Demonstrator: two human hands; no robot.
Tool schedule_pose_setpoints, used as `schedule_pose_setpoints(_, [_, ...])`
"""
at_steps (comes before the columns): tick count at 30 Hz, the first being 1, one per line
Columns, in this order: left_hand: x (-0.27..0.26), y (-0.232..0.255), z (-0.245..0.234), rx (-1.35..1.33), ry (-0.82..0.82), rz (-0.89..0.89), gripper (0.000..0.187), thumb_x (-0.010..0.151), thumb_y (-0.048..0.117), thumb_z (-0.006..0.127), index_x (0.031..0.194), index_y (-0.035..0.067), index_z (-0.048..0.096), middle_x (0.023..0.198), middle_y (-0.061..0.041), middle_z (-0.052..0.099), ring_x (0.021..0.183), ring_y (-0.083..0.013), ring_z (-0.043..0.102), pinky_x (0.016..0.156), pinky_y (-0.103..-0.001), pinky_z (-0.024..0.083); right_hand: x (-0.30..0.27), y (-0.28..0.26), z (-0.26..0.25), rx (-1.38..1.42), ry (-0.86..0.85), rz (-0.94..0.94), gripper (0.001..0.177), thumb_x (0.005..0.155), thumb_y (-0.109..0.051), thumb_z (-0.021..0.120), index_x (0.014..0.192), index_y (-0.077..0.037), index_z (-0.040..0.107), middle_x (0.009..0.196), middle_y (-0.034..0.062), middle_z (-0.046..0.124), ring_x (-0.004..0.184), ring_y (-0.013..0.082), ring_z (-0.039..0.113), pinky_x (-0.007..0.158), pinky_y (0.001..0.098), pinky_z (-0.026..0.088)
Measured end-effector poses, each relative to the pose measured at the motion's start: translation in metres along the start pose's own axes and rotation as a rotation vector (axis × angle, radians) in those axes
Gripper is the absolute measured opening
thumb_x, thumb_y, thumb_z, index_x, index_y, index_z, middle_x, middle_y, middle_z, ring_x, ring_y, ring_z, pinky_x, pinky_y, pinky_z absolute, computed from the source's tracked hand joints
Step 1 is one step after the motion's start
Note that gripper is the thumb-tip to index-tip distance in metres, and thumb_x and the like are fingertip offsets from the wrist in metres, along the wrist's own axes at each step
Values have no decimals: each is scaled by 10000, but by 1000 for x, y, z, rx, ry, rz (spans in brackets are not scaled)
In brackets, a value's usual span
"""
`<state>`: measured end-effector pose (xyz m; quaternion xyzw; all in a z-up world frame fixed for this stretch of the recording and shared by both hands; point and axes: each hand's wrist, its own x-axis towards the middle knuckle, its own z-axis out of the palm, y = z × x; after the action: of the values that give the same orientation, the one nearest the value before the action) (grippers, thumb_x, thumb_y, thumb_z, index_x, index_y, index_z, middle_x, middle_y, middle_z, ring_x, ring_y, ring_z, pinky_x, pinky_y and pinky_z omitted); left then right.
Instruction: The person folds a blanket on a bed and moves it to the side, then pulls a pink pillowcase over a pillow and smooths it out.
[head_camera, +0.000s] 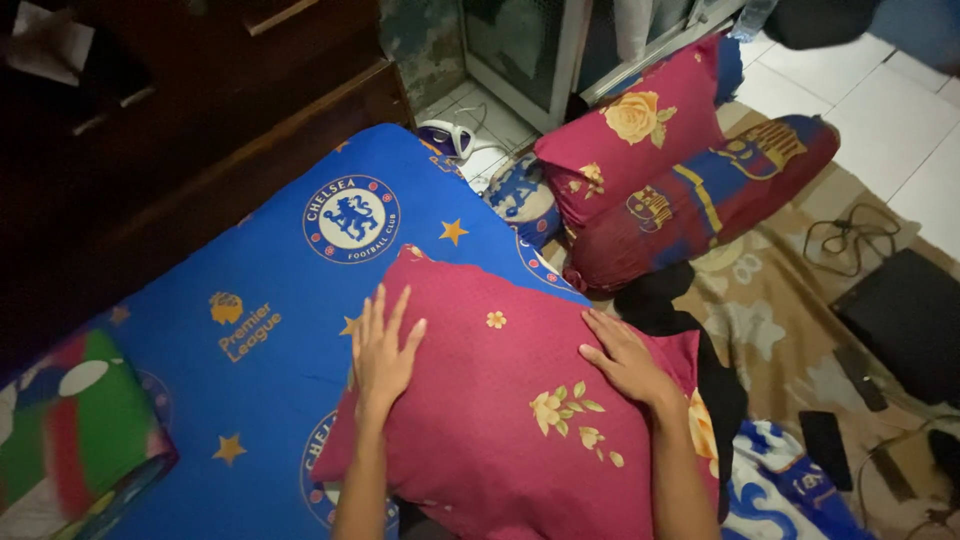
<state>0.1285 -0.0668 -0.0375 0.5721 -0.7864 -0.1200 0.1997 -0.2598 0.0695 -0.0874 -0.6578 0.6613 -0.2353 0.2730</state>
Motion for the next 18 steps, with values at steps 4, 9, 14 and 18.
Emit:
schedule_pose_setpoints(4, [-12,-21,-5,-296,-46,-225,640,993,577,453,1580,327,396,1690,-109,234,1558,-364,197,1205,-565,225,-3,-10,-6,14,-18,20,697,975,-468,543,1544,-86,412,1639,160,347,1525,305,297,1239,421,197])
schedule_pose_setpoints(9, [-36,-89,9,-342,-190,-542,640,1052,587,377,1594,248,410,1587,-168,446,1521,-359,398,1243,-557,259,-1,-2,-2,16,-22,27,696,971,-472,545,1541,-93,418,1638,150,352,1527,301,295,1242,425,194])
schedule_pose_setpoints(14, [-11,-94,-51,378,-297,-638,421,1018,383,558,1379,191,656,1746,-218,140,1542,-407,330,1219,-666,231,-3,2,-2,0,-5,13,691,981,-477,538,1539,-87,419,1635,152,365,1527,311,299,1243,430,199])
schedule_pose_setpoints(18, [14,-8,-103,-175,304,-168,505,1049,330,570,1490,84,546,1651,-202,350,1513,-427,379,1221,-551,311,-5,-3,-4,32,-24,33,693,979,-474,535,1541,-87,416,1634,158,360,1519,314,309,1233,421,217])
